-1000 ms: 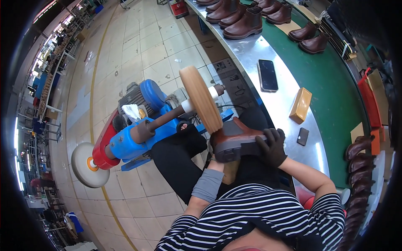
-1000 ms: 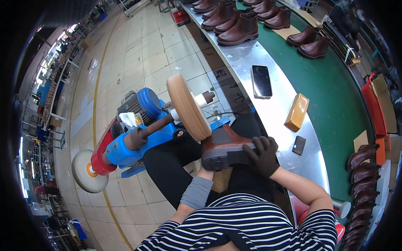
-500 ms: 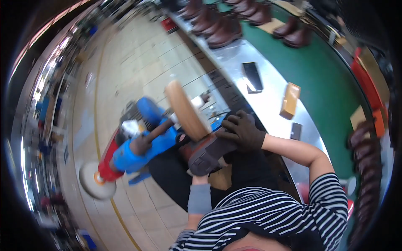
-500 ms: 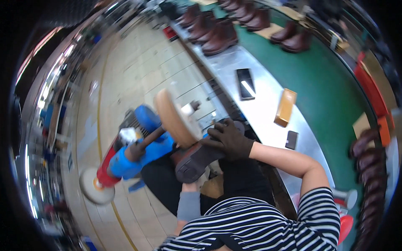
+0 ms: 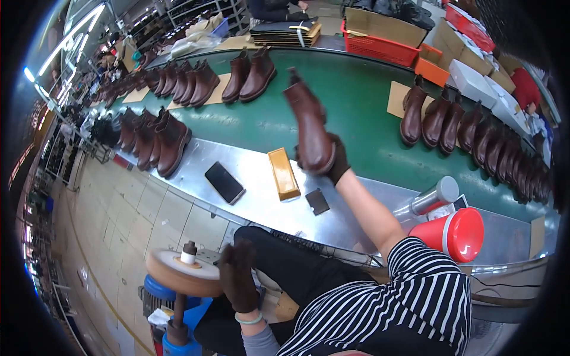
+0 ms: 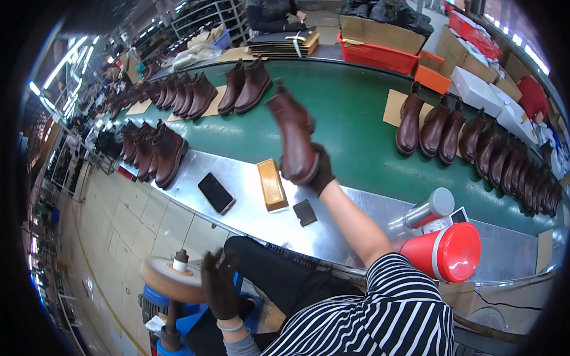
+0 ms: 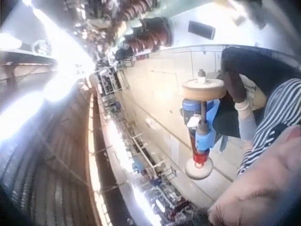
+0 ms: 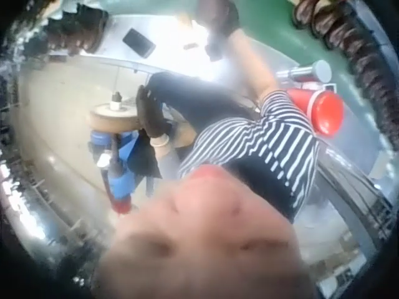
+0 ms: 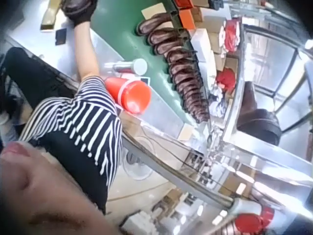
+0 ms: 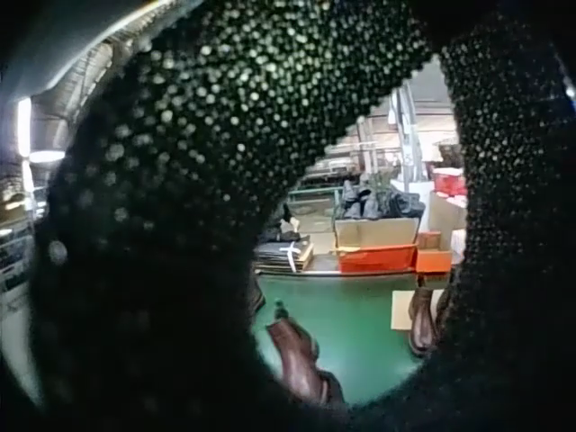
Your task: The recorder is polishing and finishing leather boots using a rotating polishing wheel in a shoe factory.
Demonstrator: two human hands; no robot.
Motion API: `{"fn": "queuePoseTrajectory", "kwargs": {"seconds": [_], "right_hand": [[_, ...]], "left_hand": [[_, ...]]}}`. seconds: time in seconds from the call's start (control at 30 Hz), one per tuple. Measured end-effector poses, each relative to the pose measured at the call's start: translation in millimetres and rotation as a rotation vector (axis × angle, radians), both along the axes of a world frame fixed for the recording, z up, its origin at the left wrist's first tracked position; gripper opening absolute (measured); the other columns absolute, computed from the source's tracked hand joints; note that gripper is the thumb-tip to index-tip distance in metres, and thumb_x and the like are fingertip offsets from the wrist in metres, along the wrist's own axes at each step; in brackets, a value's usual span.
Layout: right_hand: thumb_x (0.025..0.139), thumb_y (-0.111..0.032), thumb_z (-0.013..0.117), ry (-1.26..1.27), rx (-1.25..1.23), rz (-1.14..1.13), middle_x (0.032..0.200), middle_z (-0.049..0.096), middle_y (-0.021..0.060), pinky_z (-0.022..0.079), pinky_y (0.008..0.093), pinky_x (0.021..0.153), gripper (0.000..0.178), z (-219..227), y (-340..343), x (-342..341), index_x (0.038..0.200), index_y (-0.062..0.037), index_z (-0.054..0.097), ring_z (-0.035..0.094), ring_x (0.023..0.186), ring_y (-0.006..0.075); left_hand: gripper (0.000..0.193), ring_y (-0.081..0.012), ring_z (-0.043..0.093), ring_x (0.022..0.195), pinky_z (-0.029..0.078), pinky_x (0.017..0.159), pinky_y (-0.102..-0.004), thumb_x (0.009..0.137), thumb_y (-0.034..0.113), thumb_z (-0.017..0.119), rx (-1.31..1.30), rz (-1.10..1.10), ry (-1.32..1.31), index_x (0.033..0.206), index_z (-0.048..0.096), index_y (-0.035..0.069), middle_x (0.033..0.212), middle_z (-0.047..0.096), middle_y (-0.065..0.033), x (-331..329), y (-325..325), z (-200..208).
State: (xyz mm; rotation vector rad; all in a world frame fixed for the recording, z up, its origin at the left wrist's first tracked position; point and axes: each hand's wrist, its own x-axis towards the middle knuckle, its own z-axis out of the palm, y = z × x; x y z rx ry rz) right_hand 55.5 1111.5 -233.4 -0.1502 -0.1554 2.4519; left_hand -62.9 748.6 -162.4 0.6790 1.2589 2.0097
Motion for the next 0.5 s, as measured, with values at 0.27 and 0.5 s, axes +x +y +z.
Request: {"fn": "queuePoseTrajectory", "kwargs": {"seconds": [0.27, 0.5], "right_hand": [[0.078, -0.042, 0.059, 0.051, -0.094, -0.773, 0.118, 0.051, 0.0131, 0.044, 0.0556, 0.091, 0.06, -46.2, 175.7, 151.5, 0.127, -0.0103, 0.044, 0.05, 0.109, 0.0346], [0.078, -0.038, 0.06, -0.333, -0.227, -1.128, 0.125, 0.055, 0.0108, 0.041, 0.0486, 0.098, 0.052, -118.2, 216.9, 190.8, 0.122, -0.0114, 0.055, 0.048, 0.118, 0.0325]], "left_hand": [[0.031, -0.0241, 0.061, 0.099, 0.052, 0.08, -0.0346, 0.094, 0.015, 0.05, -0.649, 0.01, 1.22, 0.12, 0.05, -0.001, 0.11, 0.06, -0.0145, -15.6, -67.1, -82.1], [0.029, -0.0196, 0.062, 0.088, 0.05, 0.068, -0.028, 0.094, 0.02, 0.048, -0.427, 0.064, -0.435, 0.117, 0.053, 0.002, 0.104, 0.061, -0.0123, -12.2, -87.9, -116.1]]}}
